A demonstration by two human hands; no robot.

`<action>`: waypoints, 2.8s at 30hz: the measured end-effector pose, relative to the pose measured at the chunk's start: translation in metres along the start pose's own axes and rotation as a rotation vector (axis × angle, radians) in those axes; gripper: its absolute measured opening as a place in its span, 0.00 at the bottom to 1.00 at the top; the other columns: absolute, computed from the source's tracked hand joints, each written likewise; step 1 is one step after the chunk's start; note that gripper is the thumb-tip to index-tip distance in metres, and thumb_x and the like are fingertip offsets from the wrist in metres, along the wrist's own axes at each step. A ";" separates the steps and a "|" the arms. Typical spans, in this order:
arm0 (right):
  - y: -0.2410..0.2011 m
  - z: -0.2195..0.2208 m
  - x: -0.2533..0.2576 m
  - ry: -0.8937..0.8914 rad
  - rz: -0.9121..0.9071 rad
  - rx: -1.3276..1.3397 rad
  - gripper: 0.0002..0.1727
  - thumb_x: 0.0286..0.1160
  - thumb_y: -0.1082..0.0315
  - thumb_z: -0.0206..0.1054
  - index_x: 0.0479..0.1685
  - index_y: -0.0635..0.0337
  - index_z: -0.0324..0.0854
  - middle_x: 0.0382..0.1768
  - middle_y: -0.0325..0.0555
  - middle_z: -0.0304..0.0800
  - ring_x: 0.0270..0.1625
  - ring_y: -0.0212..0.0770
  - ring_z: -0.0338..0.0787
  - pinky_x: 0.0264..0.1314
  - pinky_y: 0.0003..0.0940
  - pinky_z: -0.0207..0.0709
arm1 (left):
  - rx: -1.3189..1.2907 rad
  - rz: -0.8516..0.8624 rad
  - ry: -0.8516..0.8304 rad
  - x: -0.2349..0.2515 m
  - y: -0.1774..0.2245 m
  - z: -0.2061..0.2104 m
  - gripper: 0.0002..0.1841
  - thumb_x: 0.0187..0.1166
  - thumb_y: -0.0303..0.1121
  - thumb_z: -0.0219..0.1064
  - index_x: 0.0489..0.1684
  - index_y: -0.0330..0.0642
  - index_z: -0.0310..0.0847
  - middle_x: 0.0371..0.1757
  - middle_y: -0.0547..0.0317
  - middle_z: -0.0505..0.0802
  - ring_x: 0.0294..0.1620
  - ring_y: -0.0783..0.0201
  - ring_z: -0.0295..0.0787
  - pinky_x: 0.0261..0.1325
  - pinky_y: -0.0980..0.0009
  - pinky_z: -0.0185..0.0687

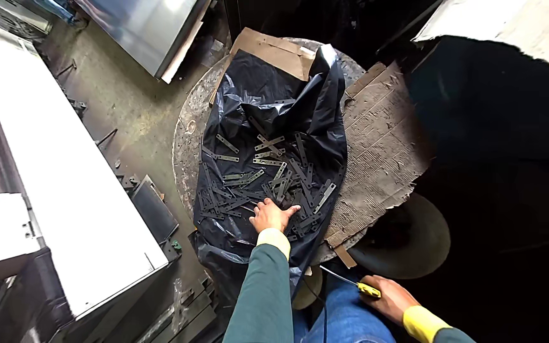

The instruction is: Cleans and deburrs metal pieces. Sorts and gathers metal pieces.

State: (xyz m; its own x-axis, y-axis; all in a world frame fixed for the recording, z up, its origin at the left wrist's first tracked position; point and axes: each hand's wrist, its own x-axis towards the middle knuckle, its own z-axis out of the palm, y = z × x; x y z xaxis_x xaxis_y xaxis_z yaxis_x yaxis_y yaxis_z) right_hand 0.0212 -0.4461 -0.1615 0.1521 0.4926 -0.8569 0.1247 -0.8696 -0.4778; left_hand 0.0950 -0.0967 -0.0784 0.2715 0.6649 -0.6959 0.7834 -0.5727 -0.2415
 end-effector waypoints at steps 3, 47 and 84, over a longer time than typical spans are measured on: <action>-0.005 -0.004 0.003 0.013 -0.011 0.008 0.24 0.75 0.45 0.71 0.64 0.48 0.88 0.61 0.50 0.92 0.68 0.51 0.90 0.74 0.54 0.79 | -0.135 -0.100 0.044 -0.010 0.013 0.015 0.66 0.43 0.87 0.70 0.83 0.45 0.70 0.80 0.44 0.78 0.82 0.42 0.71 0.74 0.33 0.70; -0.001 0.001 -0.008 0.118 -0.048 0.120 0.25 0.73 0.47 0.74 0.63 0.51 0.89 0.59 0.53 0.94 0.65 0.54 0.91 0.72 0.59 0.80 | -0.281 -0.131 0.103 -0.033 0.047 0.018 0.59 0.49 0.73 0.81 0.85 0.49 0.68 0.83 0.53 0.77 0.87 0.50 0.65 0.83 0.40 0.63; 0.012 0.015 -0.007 0.099 -0.009 0.119 0.26 0.72 0.46 0.74 0.66 0.48 0.88 0.62 0.51 0.93 0.69 0.52 0.90 0.75 0.56 0.79 | 0.006 0.094 -0.027 -0.018 0.036 0.001 0.36 0.72 0.61 0.69 0.77 0.52 0.76 0.65 0.58 0.93 0.69 0.58 0.89 0.74 0.47 0.77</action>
State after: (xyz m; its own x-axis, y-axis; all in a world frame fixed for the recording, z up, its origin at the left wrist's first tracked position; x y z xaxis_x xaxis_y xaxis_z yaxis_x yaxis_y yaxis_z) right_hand 0.0073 -0.4599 -0.1642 0.2479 0.4963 -0.8320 0.0104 -0.8601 -0.5100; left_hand 0.1182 -0.1297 -0.0757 0.3278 0.5950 -0.7338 0.7518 -0.6347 -0.1787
